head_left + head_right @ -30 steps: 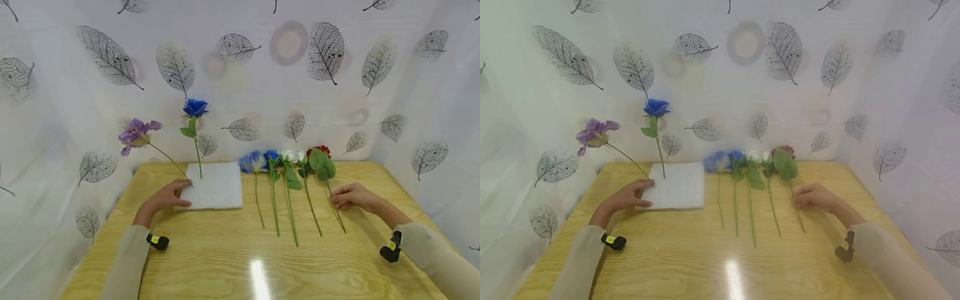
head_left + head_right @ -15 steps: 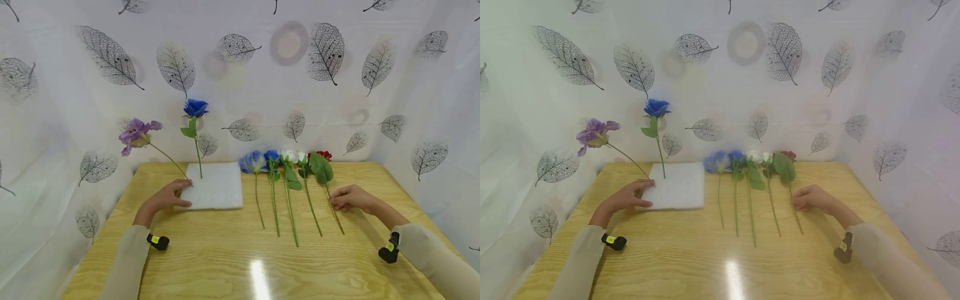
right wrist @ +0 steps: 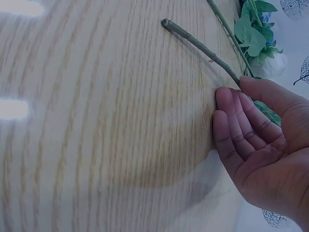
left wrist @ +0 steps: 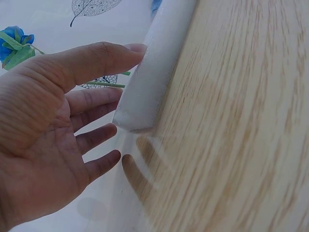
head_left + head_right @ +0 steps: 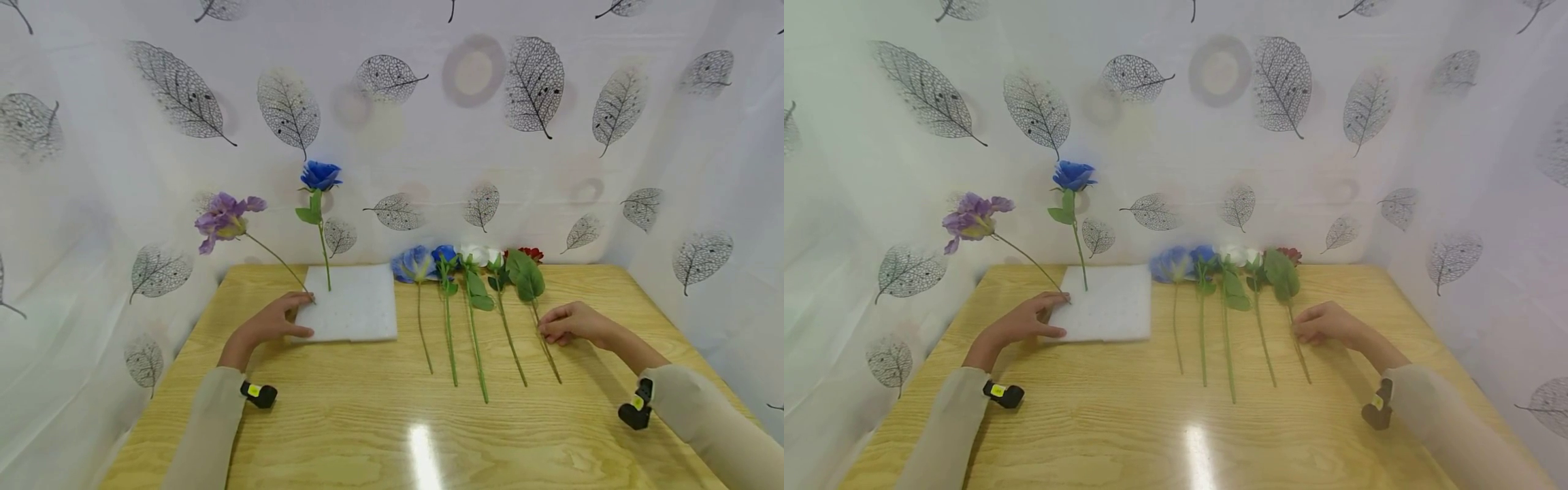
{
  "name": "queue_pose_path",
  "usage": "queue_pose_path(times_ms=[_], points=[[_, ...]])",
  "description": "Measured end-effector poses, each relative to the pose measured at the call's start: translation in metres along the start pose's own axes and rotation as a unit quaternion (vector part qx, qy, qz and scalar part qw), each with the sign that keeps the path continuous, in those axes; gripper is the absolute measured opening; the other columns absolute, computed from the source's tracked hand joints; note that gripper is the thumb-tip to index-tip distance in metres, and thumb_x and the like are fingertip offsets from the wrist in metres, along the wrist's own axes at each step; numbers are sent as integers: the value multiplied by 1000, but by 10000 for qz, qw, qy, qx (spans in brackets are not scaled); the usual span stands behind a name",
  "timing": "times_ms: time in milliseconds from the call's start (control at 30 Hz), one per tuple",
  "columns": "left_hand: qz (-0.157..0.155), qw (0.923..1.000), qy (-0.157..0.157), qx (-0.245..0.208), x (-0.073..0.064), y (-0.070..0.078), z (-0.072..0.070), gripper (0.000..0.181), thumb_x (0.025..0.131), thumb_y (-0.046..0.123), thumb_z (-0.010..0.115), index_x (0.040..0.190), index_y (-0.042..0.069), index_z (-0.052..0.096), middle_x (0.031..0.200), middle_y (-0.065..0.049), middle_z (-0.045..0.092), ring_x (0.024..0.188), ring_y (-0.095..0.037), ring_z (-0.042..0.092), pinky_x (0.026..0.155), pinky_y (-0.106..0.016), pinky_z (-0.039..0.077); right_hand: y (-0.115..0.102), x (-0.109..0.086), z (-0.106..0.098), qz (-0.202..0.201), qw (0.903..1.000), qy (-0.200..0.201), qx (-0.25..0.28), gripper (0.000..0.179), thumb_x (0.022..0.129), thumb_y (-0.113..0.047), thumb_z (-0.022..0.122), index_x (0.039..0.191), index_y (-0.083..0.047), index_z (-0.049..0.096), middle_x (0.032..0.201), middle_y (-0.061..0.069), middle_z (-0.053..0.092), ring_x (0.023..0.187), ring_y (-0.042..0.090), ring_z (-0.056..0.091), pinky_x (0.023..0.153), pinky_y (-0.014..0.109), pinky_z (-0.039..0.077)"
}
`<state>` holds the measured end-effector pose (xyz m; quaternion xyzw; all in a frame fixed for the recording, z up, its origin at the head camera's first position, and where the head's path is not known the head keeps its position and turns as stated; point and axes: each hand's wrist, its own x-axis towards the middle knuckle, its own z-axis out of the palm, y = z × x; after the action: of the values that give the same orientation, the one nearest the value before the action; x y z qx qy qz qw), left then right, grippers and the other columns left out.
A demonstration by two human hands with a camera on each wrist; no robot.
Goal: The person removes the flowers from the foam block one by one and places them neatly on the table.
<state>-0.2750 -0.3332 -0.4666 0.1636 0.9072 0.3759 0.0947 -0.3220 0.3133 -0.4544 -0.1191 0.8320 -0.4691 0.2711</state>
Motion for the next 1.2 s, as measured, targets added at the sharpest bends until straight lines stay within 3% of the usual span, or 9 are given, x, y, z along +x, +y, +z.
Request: queue_pose_path(times_ms=[367, 600, 900, 1200], points=[[48, 10000, 46, 20, -2, 1, -3, 83, 88, 29, 82, 152, -4, 41, 161, -29, 30, 150, -51, 23, 119, -68, 26, -5, 3, -4, -32, 9999, 151, -67, 36, 101, -16, 64, 121, 14, 64, 96, 5, 77, 85, 15, 75, 76, 34, 63], [31, 10000, 59, 26, -3, 1, -5, 82, 88, 28, 82, 152, -4, 42, 161, -30, 30, 150, -51, 24, 119, -68, 25, -22, 11, -2, -184, 9985, 300, -417, 35, 101, -19, 64, 117, 12, 65, 96, 11, 75, 84, 18, 72, 77, 36, 61], [-25, 10000, 61, 19, -3, -1, -4, 82, 88, 29, 82, 153, -2, 42, 161, -29, 30, 149, -51, 24, 119, -67, 26, -67, 41, 13, -606, 9965, 287, -509, 44, 100, -25, 66, 124, 11, 63, 106, 20, 74, 95, 29, 71, 87, 47, 60], [116, 9999, 23, -91, 0, -2, 0, 83, 87, 27, 82, 153, -3, 42, 161, -30, 29, 150, -52, 23, 119, -68, 26, -127, 79, 58, -1205, 9919, 78, -398, 37, 100, -21, 67, 122, 8, 66, 108, 25, 72, 100, 39, 69, 92, 59, 56]])
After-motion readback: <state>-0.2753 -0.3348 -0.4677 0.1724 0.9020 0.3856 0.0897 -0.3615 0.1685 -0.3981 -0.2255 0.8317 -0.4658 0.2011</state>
